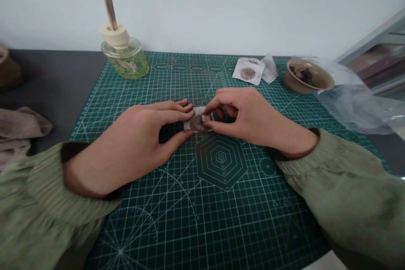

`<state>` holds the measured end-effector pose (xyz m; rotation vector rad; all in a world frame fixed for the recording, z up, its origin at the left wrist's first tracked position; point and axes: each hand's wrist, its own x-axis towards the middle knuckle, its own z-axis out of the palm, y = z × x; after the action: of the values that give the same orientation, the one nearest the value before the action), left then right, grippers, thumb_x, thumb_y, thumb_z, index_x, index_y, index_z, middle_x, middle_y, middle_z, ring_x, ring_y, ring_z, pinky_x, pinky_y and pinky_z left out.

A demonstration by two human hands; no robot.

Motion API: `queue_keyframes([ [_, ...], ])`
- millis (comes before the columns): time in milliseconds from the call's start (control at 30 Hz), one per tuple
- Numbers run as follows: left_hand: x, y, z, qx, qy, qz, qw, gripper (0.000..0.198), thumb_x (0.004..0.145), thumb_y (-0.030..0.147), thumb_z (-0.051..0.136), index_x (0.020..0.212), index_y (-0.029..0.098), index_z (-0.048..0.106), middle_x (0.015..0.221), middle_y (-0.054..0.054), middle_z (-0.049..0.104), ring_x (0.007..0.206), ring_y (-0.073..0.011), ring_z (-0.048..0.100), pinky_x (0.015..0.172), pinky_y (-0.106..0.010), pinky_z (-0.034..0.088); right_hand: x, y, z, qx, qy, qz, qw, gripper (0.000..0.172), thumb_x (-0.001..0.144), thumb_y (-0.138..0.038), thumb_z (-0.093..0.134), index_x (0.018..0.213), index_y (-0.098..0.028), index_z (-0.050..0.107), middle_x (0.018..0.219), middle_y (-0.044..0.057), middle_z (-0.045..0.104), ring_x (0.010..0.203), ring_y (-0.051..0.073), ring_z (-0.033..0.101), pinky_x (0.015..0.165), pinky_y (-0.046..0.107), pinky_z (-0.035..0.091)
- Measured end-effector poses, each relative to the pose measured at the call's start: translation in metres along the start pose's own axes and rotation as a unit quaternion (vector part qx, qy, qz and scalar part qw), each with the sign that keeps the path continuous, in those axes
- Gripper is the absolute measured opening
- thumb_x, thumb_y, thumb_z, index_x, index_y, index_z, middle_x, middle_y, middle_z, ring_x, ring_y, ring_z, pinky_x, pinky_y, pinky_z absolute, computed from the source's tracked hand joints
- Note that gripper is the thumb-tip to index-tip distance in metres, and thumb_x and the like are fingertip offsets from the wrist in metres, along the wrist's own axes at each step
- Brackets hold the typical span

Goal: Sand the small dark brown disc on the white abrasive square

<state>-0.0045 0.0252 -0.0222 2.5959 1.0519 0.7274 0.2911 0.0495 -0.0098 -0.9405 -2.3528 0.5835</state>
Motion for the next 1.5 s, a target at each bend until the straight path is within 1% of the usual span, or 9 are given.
queue_keyframes([
  [200, 0.000, -0.002, -0.001, 0.001, -0.006, 0.001, 1.000, 0.043, 0.125, 0.050, 0.073, 0.153, 0.026, 0.095, 0.157, -0.010, 0.093, 0.149, -0.0420, 0.090, 0.137, -0.061, 0.073, 0.000, -0.001, -0.001, 0.014, -0.019, -0.034, 0.999, 0.011, 0.108, -0.026, 0.087, 0.109, -0.016, 0.091, 0.088, -0.001, 0.074, 0.076, 0.016, 0.062, 0.079, 0.033, 0.045],
  [367, -0.002, -0.002, -0.002, -0.022, -0.009, -0.017, 1.000, 0.038, 0.121, 0.047, 0.079, 0.152, 0.033, 0.096, 0.158, -0.006, 0.093, 0.150, -0.0409, 0.089, 0.140, -0.063, 0.070, 0.001, 0.002, -0.001, -0.008, 0.002, 0.002, 1.000, 0.008, 0.105, -0.026, 0.091, 0.107, -0.019, 0.090, 0.087, 0.000, 0.076, 0.078, 0.017, 0.063, 0.079, 0.034, 0.045],
  [500, -0.002, -0.001, -0.002, -0.015, -0.014, -0.017, 1.000, 0.039, 0.123, 0.048, 0.074, 0.153, 0.033, 0.094, 0.162, -0.008, 0.091, 0.152, -0.0420, 0.088, 0.138, -0.063, 0.072, 0.002, -0.005, 0.004, 0.089, 0.002, 0.002, 0.996, 0.009, 0.105, -0.027, 0.091, 0.107, -0.018, 0.092, 0.088, 0.000, 0.082, 0.074, 0.015, 0.068, 0.073, 0.031, 0.049],
  [633, 0.000, 0.007, -0.007, -0.025, 0.040, -0.015, 0.999, 0.039, 0.121, 0.047, 0.076, 0.155, 0.030, 0.085, 0.151, -0.009, 0.093, 0.133, -0.0373, 0.094, 0.119, -0.054, 0.080, 0.001, -0.012, 0.002, 0.291, 0.035, 0.095, 0.951, 0.030, 0.096, -0.032, 0.109, 0.114, -0.018, 0.090, 0.084, 0.000, 0.088, 0.065, 0.014, 0.075, 0.060, 0.026, 0.054],
  [733, 0.001, 0.017, -0.013, -0.032, 0.112, -0.012, 0.993, 0.024, 0.124, 0.048, 0.080, 0.142, 0.033, 0.084, 0.134, -0.004, 0.095, 0.119, -0.0313, 0.095, 0.108, -0.045, 0.080, 0.002, -0.014, 0.001, 0.416, 0.024, 0.097, 0.904, 0.040, 0.089, -0.027, 0.116, 0.115, -0.019, 0.087, 0.100, 0.004, 0.096, 0.072, 0.017, 0.087, 0.065, 0.025, 0.067],
  [800, 0.000, 0.022, -0.016, -0.031, 0.129, -0.012, 0.991, 0.016, 0.125, 0.048, 0.082, 0.135, 0.035, 0.083, 0.127, 0.001, 0.096, 0.111, -0.0270, 0.095, 0.102, -0.041, 0.079, 0.002, -0.013, 0.002, 0.455, 0.005, 0.092, 0.886, 0.043, 0.088, -0.023, 0.117, 0.117, -0.020, 0.086, 0.104, 0.005, 0.097, 0.078, 0.019, 0.092, 0.071, 0.026, 0.073],
  [967, -0.002, 0.028, -0.017, -0.037, 0.145, -0.010, 0.989, 0.009, 0.125, 0.047, 0.083, 0.129, 0.039, 0.085, 0.122, 0.005, 0.097, 0.101, -0.0232, 0.095, 0.099, -0.039, 0.080, 0.002, -0.011, 0.004, 0.482, -0.025, 0.079, 0.872, 0.047, 0.088, -0.016, 0.117, 0.121, -0.019, 0.084, 0.101, 0.003, 0.097, 0.084, 0.021, 0.097, 0.076, 0.025, 0.077],
  [1133, -0.002, 0.027, -0.015, -0.032, 0.163, 0.005, 0.986, 0.006, 0.126, 0.042, 0.083, 0.127, 0.038, 0.087, 0.119, 0.004, 0.098, 0.098, -0.0216, 0.095, 0.094, -0.039, 0.082, 0.000, -0.009, 0.003, 0.480, -0.003, 0.053, 0.876, 0.051, 0.088, -0.015, 0.119, 0.126, -0.020, 0.085, 0.108, 0.003, 0.098, 0.083, 0.019, 0.097, 0.073, 0.022, 0.074],
  [1500, -0.001, 0.027, -0.012, -0.050, 0.177, -0.002, 0.983, 0.006, 0.124, 0.044, 0.085, 0.128, 0.040, 0.087, 0.120, 0.008, 0.098, 0.097, -0.0202, 0.094, 0.092, -0.037, 0.079, -0.001, -0.015, 0.002, 0.479, 0.007, 0.059, 0.876, 0.046, 0.090, -0.023, 0.120, 0.119, -0.021, 0.085, 0.093, 0.001, 0.092, 0.078, 0.022, 0.096, 0.069, 0.027, 0.076],
])
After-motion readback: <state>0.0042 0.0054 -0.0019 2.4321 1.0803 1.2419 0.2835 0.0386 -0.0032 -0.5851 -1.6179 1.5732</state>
